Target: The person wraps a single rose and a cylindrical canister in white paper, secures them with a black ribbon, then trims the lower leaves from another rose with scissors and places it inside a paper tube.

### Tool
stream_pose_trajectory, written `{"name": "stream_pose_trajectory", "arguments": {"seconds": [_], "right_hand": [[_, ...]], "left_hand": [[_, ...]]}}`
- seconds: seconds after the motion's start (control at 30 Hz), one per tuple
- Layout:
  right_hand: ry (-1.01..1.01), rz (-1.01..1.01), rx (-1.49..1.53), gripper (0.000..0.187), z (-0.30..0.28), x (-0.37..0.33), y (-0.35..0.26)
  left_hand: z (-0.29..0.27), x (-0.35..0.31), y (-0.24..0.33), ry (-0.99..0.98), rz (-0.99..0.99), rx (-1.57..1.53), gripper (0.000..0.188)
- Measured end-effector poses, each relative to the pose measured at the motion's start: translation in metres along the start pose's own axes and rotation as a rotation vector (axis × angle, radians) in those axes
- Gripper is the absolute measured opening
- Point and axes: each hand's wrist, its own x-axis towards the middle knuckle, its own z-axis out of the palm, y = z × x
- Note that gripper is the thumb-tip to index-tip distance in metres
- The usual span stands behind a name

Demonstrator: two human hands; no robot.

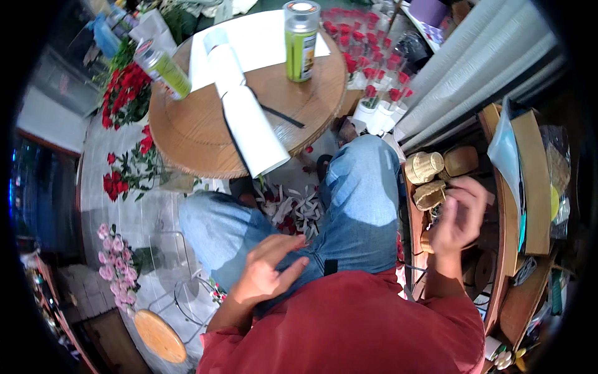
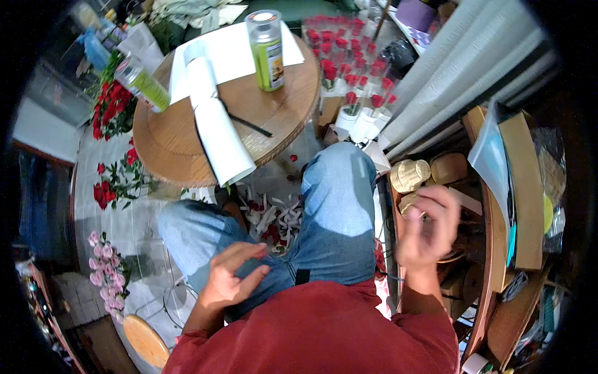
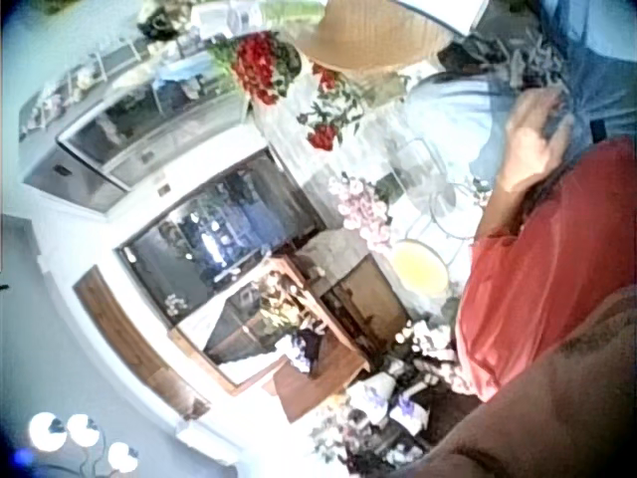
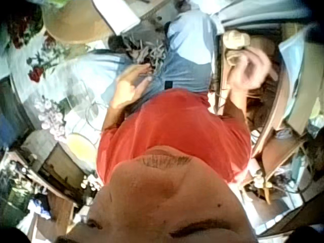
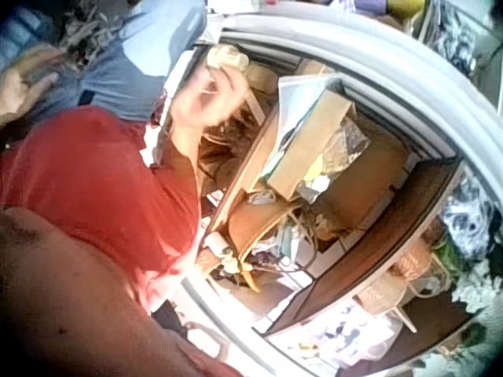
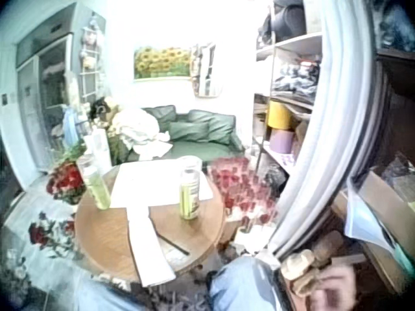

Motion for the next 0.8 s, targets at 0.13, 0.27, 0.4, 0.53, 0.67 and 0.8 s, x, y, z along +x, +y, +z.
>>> {"name": "stream_pose_trajectory", "arguments": {"seconds": [0.13, 0.27, 0.4, 0.53, 0.67, 0.8], "right_hand": [[-0.349, 0.097, 0.460, 0.006, 0.085, -0.020, -0.032], [-0.566, 0.216, 0.537, 0.006, 0.128, -0.061, -0.051], [-0.890, 0.040, 0.750, 0.008, 0.153, -0.085, -0.077], [-1.061, -0.207, 0.884, 0.013, 0.170, -0.091, -0.108], [-1.093, -0.299, 1.045, 0.013, 0.189, -0.100, -0.135], [-1.071, -0.443, 1.121, 0.012, 0.216, -0.079, -0.193]], "left_hand": [[-0.027, -0.032, -0.004, 0.262, -0.087, 0.087, 0.034], [-0.053, -0.073, -0.030, 0.665, -0.277, 0.211, 0.025], [-0.100, -0.164, -0.082, 1.051, -0.583, 0.375, 0.020], [-0.161, -0.239, -0.112, 0.921, -0.991, 0.563, 0.019], [-0.199, -0.289, -0.213, 0.586, -1.050, 0.658, 0.023], [-0.209, -0.302, -0.314, -0.055, -1.039, 0.685, 0.030]]}}
